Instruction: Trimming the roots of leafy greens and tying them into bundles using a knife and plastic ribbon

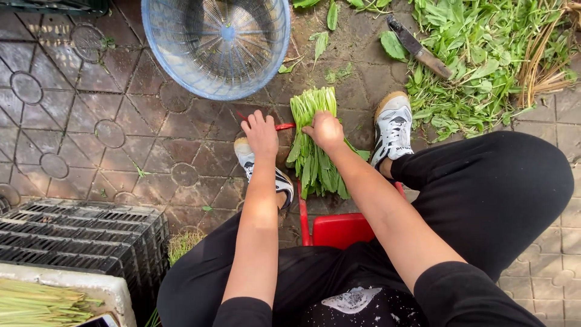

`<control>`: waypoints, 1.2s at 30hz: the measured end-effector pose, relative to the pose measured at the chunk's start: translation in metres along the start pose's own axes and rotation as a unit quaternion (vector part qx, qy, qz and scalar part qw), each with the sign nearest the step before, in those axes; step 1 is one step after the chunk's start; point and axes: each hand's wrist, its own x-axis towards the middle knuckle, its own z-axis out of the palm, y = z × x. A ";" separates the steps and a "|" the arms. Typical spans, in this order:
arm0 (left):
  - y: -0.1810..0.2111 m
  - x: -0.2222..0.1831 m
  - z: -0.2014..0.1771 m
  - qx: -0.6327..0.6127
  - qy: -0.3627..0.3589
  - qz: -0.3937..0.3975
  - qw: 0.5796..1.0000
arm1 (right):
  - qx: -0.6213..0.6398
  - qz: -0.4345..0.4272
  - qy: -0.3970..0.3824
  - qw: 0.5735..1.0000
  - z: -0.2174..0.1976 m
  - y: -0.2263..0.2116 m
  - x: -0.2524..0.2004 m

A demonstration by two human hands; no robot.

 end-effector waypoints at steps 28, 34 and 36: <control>0.111 0.002 -0.089 -0.323 -0.251 -0.275 0.870 | 0.074 -0.080 -0.101 0.989 -0.004 0.029 0.034; 0.164 -0.040 -0.154 -0.436 -0.151 -0.230 0.857 | 0.061 -0.084 -0.157 0.982 -0.033 0.018 0.028; 0.175 -0.048 -0.146 -0.444 -0.151 -0.261 0.843 | 0.040 -0.082 -0.169 0.981 -0.056 0.006 0.012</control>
